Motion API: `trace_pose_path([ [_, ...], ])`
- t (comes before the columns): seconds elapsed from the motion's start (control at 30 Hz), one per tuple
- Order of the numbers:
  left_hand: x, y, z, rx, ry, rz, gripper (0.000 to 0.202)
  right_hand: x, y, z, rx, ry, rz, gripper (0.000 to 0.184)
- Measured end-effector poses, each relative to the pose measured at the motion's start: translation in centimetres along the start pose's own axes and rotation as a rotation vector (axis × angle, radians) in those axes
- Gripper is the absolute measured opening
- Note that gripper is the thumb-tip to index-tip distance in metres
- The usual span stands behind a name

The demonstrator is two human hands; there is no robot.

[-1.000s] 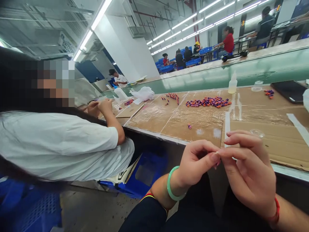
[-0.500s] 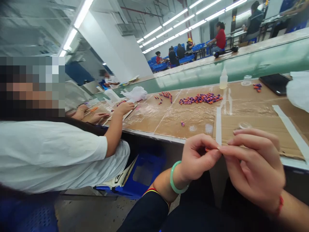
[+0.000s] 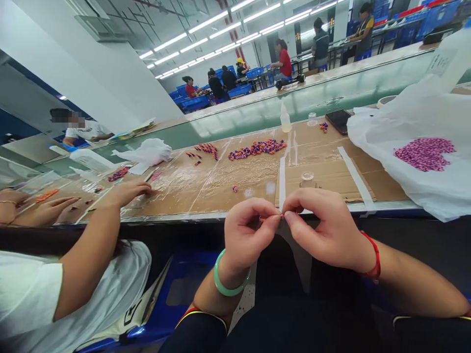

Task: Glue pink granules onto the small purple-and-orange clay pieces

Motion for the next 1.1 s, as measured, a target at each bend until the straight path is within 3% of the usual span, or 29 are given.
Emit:
trace_pose_path([
  [0.37, 0.2, -0.4, 0.4, 0.064, -0.127, -0.158, 0.012, 0.2, -0.7, -0.3, -0.168, -0.049, -0.011, 0.012],
  [0.53, 0.3, -1.8, -0.1, -0.138, -0.173, -0.243, 0.016, 0.7, 0.6, 0.4, 0.071, -0.171, 0.17, 0.014],
  [0.67, 0.6, -3.7, -1.6, -0.273, -0.08, -0.269, 0.025, 0.9, 1.1, 0.4, 0.172, -0.25, 0.267, 0.015],
  [0.8, 1.3, -5.4, -2.5, -0.219, -0.071, -0.25, 0.027, 2.5, 1.8, -1.2, -0.069, -0.327, 0.153, 0.017],
  [0.93, 1.8, -6.2, -2.3, -0.182, -0.134, -0.266, 0.024, 4.6, 4.6, -2.2, -0.428, -0.581, 0.045, 0.019],
  [1.1, 1.7, -6.2, -2.0, -0.184, -0.178, -0.26, 0.014, 6.0, 7.6, -1.7, -0.585, -0.8, 0.022, 0.02],
])
Point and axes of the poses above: each hand's wrist, its own x-axis towards the middle knuckle, its own z-axis out of the palm, y = z × x, the point moved 7 cm from there along x, towards the middle knuckle, and after that the axes turned 6 degrees about y, right-handed, at the moved point
